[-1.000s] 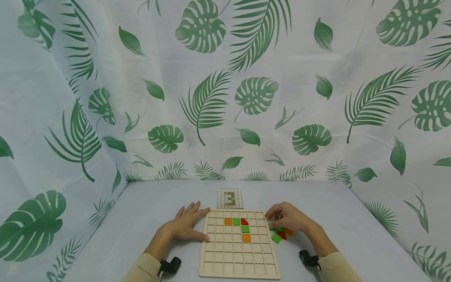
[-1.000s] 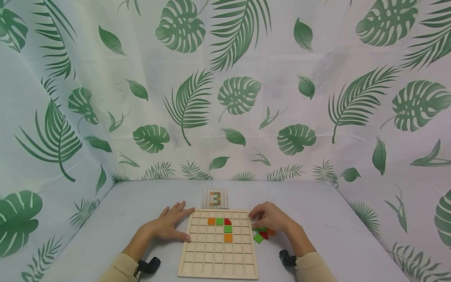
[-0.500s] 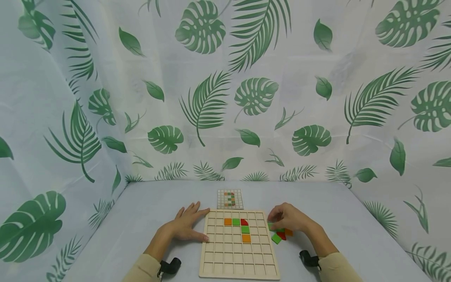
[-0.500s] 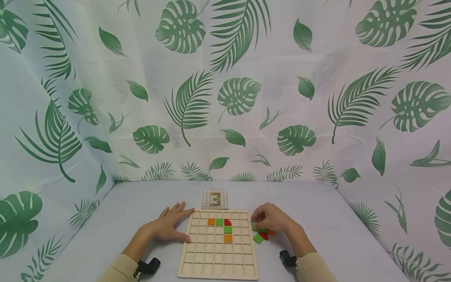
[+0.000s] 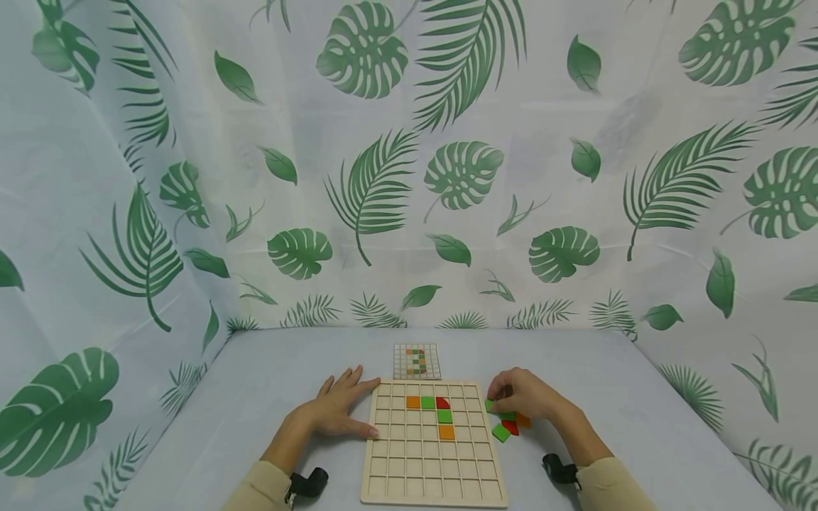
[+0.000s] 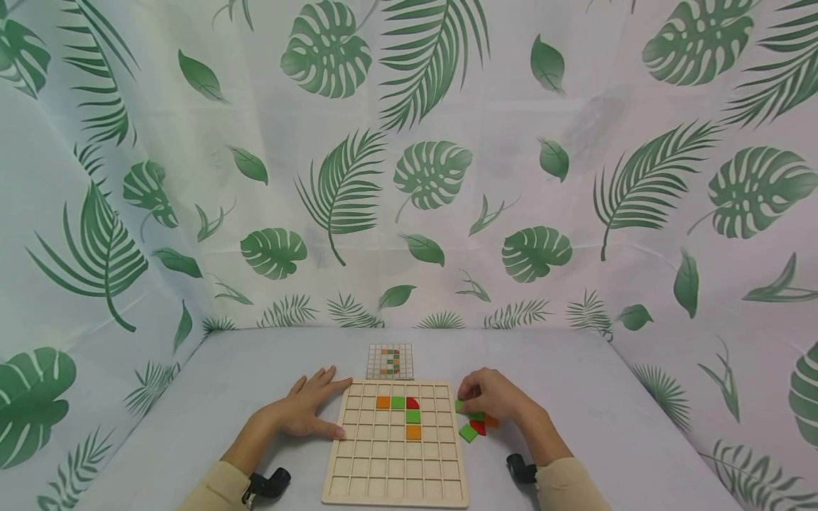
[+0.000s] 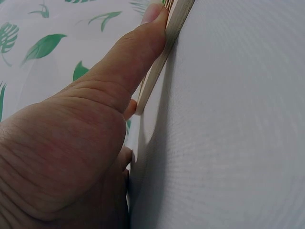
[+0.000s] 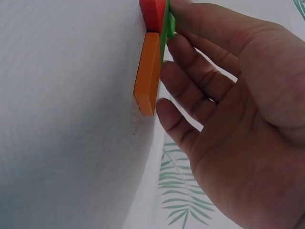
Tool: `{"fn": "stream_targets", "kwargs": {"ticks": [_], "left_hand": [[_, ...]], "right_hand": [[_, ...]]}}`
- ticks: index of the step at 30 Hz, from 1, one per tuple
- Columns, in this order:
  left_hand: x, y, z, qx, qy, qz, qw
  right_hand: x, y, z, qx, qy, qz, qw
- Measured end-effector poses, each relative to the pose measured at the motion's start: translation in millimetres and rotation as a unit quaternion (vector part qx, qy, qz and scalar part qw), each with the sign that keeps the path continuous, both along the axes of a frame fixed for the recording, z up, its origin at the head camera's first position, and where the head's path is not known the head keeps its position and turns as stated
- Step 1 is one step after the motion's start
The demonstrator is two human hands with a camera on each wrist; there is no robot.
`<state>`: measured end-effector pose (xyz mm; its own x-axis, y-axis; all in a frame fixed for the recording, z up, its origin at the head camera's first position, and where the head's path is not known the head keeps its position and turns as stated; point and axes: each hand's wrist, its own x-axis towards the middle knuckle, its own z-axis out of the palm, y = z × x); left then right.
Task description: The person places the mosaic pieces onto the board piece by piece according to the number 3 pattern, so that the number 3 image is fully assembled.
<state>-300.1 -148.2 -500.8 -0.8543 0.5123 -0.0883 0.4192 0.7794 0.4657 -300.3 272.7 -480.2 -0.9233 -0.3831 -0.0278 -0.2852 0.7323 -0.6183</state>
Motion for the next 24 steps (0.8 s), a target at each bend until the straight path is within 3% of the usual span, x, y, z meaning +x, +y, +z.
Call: {"fn": "stream_targets", "kwargs": {"ticks": [12,24], "left_hand": [[2.1,1.3,1.5,0.005,-0.001,0.004,1.0],[1.8,0.8,1.8,0.003,-0.003,0.006,1.0]], "right_hand": [[-1.5,-1.9,1.0,-0.025,-0.003,0.025,0.9994],[-2.2,-4.4,1.1,-0.024,0.05,0.0,0.9985]]}}
